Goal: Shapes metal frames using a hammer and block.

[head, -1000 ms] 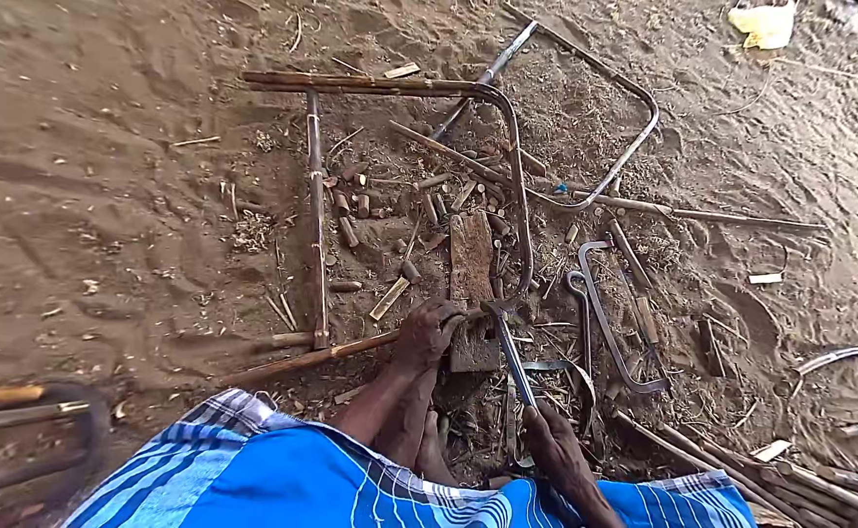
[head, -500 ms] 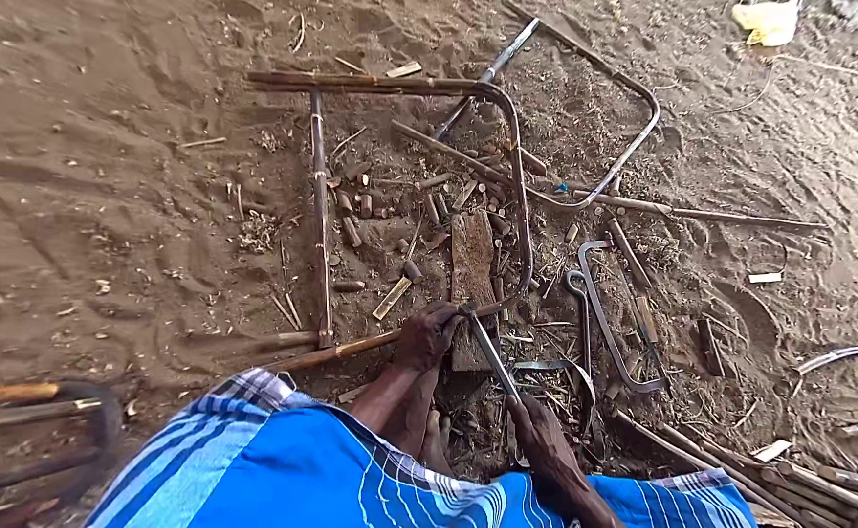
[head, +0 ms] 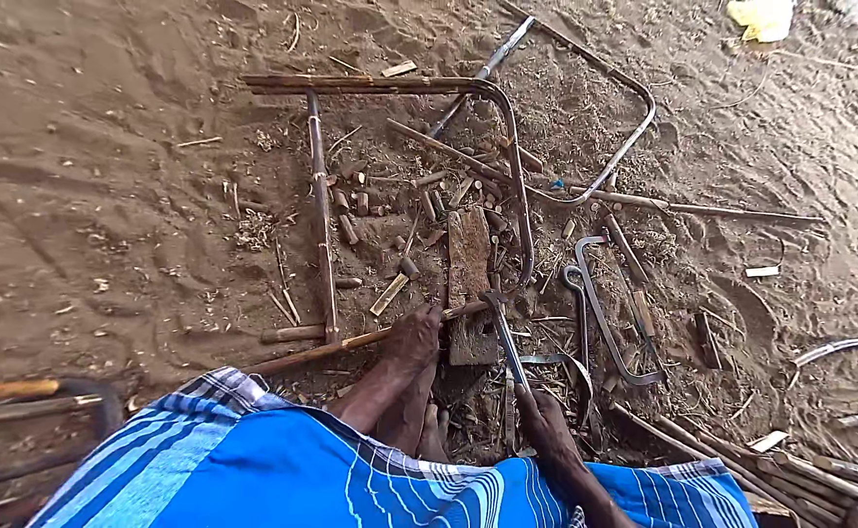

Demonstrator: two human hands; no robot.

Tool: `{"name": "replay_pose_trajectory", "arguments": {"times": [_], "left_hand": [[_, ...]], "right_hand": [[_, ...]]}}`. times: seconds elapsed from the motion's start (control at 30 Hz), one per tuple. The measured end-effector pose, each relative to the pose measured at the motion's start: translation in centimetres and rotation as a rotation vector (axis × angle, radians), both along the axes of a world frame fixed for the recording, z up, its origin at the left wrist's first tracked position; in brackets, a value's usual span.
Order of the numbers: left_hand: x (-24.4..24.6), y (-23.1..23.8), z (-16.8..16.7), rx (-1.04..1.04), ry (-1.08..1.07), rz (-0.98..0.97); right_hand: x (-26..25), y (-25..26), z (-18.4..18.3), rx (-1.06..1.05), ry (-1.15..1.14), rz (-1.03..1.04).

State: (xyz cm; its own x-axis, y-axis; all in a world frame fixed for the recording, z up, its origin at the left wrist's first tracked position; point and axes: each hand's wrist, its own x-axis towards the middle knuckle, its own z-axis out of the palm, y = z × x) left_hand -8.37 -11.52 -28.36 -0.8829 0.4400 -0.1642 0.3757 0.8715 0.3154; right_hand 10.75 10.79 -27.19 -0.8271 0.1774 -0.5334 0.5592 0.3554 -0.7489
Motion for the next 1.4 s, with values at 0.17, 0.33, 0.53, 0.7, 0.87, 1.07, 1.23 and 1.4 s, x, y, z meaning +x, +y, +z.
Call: {"name": "replay_pose_trajectory", "arguments": {"times": [0.17,0.33,0.53,0.7,0.87,1.07,1.23,1.4], "left_hand": [[0.0,-0.1,-0.1,-0.001,-0.007,-0.013],[0.2,0.4,1.1,-0.064,-0.063,0.004],[0.3,0.0,1.0,-0.062,-0.104,-0.018],[-0.3,0.7,2.4,-0.117,-0.130,0.007],[0.0,0.5,1.1,-0.118,-0.067,-0.013],[-0.6,0.9,2.8,-0.179,-0.126,-0.008],[0.1,0.3,1.7,-0.139,-0.125,-0.019],[-0.9,0.6,2.9,-0.168,-0.154,-0.003]], "right_hand": [[0.1,-1.3,2.2,-0.089,0.394,-0.010],[-0.8,-0.8,-1.3,0.104,-0.111,0.065],[-0.3,-1.9,2.4,-0.117,0.614,-0.076],[-1.6,-0.8,-0.7,0.100,-0.070,0.008],[-0.6,-1.4,2.2,-0.107,0.667,-0.114],[-2.4,-0.6,2.3,0.081,0.035,0.006],[0.3,-0.9,1.6,-0.031,0.571,-0.045],[-3.6,0.0,4.8,-0.002,0.089,-0.070]]}}
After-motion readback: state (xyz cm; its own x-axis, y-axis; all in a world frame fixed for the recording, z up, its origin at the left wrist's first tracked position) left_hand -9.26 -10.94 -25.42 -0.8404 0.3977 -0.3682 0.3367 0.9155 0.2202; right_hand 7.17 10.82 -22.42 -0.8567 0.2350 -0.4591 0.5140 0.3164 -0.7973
